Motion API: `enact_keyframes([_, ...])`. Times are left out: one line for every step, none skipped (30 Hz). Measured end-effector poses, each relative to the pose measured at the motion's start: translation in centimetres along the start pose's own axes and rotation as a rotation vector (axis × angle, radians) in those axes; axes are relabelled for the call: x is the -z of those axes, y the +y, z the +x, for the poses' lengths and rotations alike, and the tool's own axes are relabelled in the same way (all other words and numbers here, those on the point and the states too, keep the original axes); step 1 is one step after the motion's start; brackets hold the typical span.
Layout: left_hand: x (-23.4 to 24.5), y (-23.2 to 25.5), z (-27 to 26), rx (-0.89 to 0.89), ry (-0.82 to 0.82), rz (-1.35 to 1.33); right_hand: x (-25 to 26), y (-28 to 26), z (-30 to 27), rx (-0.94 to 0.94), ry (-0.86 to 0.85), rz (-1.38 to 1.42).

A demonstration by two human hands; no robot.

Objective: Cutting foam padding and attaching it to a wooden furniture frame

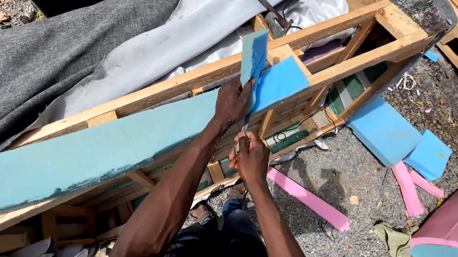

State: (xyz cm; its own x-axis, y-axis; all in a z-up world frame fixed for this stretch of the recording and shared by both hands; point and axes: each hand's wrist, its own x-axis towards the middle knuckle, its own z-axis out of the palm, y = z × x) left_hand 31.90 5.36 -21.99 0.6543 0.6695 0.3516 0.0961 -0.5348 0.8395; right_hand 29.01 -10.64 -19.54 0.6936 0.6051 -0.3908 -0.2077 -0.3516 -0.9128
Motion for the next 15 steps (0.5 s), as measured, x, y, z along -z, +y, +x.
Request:
enact_keyframes([0.3,0.7,-0.4,0.035,-0.013,-0.023,0.5,0.4,2.1,0.09,0.028,-0.091])
enact_keyframes([0.7,1.5,-0.4,0.063,-0.025,-0.046,1.1,0.4,4.4,0.187,0.057,-0.181])
enact_keyframes([0.8,0.9,-0.7,0.058,-0.029,-0.051,0.6,0.5,3.8,0.187,0.065,-0.181])
enact_keyframes([0.5,0.4,-0.5,0.07,-0.027,-0.051,0.2,0.4,3.6,0.196,0.047,-0.192])
enact_keyframes([0.1,-0.2,-0.2,0.082,-0.024,-0.05,-0.2,0.2,3.5,0.204,0.028,-0.203])
enact_keyframes([-0.1,-0.8,0.0,0.059,-0.035,-0.065,-0.6,-0.7,1.3,0.215,0.056,-0.202])
enact_keyframes([-0.4,-1.5,0.3,0.088,-0.028,-0.049,-1.1,-1.6,-0.8,0.156,0.008,-0.183])
enact_keyframes([-0.5,-2.3,-0.6,0.134,-0.028,-0.029,-1.9,-1.9,-3.7,0.081,-0.045,-0.162])
enact_keyframes([-0.5,-1.8,-0.4,0.127,-0.046,-0.04,-1.7,-1.9,-3.1,0.076,-0.024,-0.158])
enact_keyframes([-0.2,-1.5,-0.4,0.128,-0.04,-0.055,-1.5,-1.7,-2.7,0.098,-0.008,-0.165])
enact_keyframes([0.0,-1.1,-0.3,0.129,-0.035,-0.071,-1.3,-1.5,-2.2,0.12,0.007,-0.172])
enact_keyframes([0.2,-0.9,-0.1,0.127,-0.045,-0.08,-1.1,-0.9,-0.4,0.115,0.02,-0.173])
enact_keyframes([0.5,-0.7,0.1,0.17,-0.085,-0.075,-1.0,-0.3,1.4,0.154,0.08,-0.205])
enact_keyframes([1.2,-0.6,0.3,0.215,-0.105,-0.064,-1.0,0.2,3.3,0.203,0.123,-0.241])
enact_keyframes([1.1,1.3,0.6,0.214,-0.096,-0.066,0.1,0.3,3.2,0.209,0.119,-0.247])
